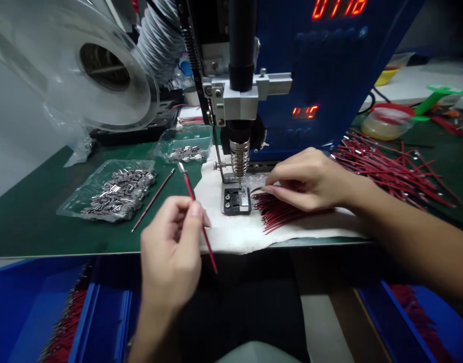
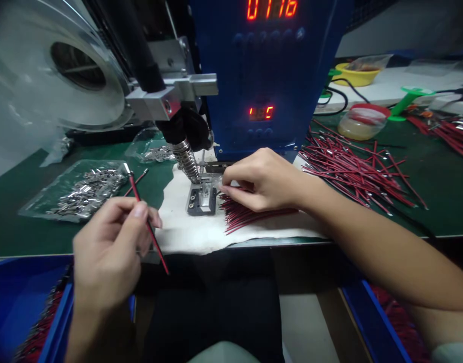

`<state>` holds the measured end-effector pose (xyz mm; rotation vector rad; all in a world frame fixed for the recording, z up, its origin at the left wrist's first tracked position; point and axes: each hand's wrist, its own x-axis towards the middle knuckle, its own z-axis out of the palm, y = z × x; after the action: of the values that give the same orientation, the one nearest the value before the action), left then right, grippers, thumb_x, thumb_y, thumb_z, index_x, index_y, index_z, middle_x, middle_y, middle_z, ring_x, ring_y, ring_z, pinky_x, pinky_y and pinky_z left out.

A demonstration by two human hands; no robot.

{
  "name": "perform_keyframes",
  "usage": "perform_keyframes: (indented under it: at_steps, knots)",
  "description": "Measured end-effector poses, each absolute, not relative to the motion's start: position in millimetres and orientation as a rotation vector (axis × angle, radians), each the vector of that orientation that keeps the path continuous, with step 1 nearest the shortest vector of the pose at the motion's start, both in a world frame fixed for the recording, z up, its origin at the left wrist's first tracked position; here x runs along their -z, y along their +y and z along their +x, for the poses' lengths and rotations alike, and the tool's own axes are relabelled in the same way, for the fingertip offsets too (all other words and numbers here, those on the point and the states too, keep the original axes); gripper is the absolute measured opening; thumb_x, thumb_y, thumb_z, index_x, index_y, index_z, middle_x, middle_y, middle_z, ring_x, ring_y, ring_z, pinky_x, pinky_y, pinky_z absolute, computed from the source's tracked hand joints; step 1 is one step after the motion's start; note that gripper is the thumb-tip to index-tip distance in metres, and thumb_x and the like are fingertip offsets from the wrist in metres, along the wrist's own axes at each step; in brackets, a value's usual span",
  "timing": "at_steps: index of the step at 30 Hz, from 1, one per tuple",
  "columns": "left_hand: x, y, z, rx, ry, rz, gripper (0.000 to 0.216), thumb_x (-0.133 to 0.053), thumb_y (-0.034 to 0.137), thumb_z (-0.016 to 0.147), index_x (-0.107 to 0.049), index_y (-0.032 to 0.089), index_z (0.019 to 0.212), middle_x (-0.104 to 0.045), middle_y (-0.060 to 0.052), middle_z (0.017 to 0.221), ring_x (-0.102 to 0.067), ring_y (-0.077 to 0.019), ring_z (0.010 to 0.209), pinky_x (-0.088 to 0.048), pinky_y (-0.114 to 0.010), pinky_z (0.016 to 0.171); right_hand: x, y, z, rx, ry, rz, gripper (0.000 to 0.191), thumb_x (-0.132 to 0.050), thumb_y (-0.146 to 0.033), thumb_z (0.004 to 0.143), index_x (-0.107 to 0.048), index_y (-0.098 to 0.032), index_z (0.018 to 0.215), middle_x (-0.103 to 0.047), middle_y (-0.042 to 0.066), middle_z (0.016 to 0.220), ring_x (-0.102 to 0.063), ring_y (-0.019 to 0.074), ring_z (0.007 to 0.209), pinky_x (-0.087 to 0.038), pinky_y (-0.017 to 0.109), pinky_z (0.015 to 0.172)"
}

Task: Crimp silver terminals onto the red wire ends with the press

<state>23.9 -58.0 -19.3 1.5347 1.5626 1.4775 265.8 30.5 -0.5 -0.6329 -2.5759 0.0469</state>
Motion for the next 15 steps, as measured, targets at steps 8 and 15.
perform_keyframes:
  at_steps: [8, 15]
  knots:
    - [4.6, -28.8, -33.4, -0.85, 2.253, 2.187, 0.019, -0.064, 0.038, 0.082, -0.069, 0.021, 0.074, -0.061, -0.001, 0.061, -0.048, -0.017, 0.057, -0.025, -0.026, 0.059, 1.9, 41.9, 272.2, -0.06, -2.812, -0.879, 0.018, -0.058, -0.022, 0.085, -0.073, -0.021, 0.093, -0.074, 0.002, 0.081, -0.065, 0.0145, 0.067, -0.041, 0.025, 0.062]
    - [1.3, -11.9, -38.9, -0.487, 2.426, 2.174, 0.028, -0.057, 0.046, 0.083, -0.071, 0.023, 0.076, -0.044, -0.003, 0.063, -0.026, -0.016, 0.056, -0.012, -0.028, 0.063, 2.6, 41.0, 269.4, -0.062, -2.828, -0.877, 0.02, -0.059, -0.022, 0.084, -0.075, -0.022, 0.095, -0.074, 0.001, 0.08, -0.065, 0.0146, 0.068, -0.041, 0.026, 0.064]
